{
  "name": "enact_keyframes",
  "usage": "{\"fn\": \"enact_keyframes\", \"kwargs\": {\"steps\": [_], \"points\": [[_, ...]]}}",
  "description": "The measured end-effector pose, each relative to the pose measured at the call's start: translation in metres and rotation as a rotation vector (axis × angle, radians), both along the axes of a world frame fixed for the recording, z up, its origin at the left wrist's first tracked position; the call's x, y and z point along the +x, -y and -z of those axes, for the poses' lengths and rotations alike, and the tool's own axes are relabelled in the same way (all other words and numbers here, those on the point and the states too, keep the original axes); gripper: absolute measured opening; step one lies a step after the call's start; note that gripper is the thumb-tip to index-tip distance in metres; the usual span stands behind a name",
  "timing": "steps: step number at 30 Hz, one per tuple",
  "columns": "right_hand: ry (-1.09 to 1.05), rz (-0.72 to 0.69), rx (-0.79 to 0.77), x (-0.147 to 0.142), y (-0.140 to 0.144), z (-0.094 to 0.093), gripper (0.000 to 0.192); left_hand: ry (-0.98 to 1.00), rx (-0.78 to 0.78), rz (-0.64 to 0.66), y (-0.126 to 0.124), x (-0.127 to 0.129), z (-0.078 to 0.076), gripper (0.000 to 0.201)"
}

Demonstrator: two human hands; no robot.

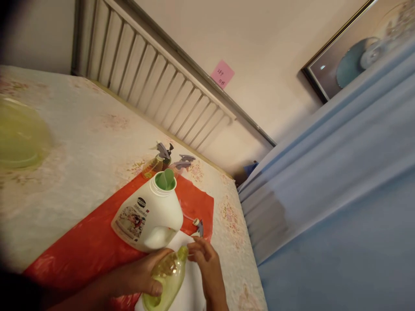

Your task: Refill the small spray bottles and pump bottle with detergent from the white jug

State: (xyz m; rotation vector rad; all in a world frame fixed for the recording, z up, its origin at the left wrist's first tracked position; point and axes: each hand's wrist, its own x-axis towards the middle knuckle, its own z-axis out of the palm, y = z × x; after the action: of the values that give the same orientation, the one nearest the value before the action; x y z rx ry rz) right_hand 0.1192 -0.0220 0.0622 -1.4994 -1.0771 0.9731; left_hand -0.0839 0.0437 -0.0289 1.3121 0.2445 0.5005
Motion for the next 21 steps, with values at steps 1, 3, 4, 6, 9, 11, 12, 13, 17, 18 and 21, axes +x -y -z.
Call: {"fn": "enact_keyframes", "kwargs": {"steps": [1, 3, 4, 6, 9, 11, 12, 13, 17, 18, 21], "points": [[-0.014, 0.049, 0.015, 0.003, -0.006, 0.001, 0.038, -0.028, 0.004, 0.003, 0.000, -0.002, -0.005, 0.063], [-0.013, 0.055, 0.045, 0.003, -0.020, 0.004, 0.040, -0.071, -0.017, 0.015, 0.000, -0.004, -0.014, 0.057], [-0.004, 0.022, 0.059, 0.000, -0.026, 0.005, 0.042, -0.072, -0.043, 0.037, 0.001, -0.004, -0.017, 0.055], [0.019, -0.080, 0.083, -0.009, -0.039, 0.006, 0.046, -0.042, -0.114, 0.085, 0.002, -0.003, -0.019, 0.055], [0.011, -0.222, 0.110, -0.026, -0.056, 0.004, 0.047, 0.026, -0.192, 0.119, 0.003, -0.001, -0.014, 0.060], [0.010, -0.308, 0.106, -0.034, -0.066, 0.003, 0.044, 0.070, -0.210, 0.132, 0.002, -0.001, -0.010, 0.065], [0.026, -0.349, 0.093, -0.037, -0.071, 0.004, 0.041, 0.087, -0.211, 0.142, 0.001, 0.000, -0.008, 0.067], [0.050, -0.384, 0.075, -0.038, -0.075, 0.004, 0.038, 0.099, -0.207, 0.151, 0.001, -0.001, -0.006, 0.069], [0.114, -0.428, 0.006, -0.042, -0.087, 0.009, 0.032, 0.063, -0.197, 0.159, -0.001, -0.002, -0.006, 0.071], [0.094, -0.413, 0.001, -0.044, -0.089, 0.009, 0.032, 0.045, -0.196, 0.159, -0.002, -0.002, -0.006, 0.071], [-0.031, -0.380, 0.010, -0.056, -0.095, 0.005, 0.042, 0.014, -0.205, 0.178, -0.002, -0.001, -0.002, 0.074]]}}
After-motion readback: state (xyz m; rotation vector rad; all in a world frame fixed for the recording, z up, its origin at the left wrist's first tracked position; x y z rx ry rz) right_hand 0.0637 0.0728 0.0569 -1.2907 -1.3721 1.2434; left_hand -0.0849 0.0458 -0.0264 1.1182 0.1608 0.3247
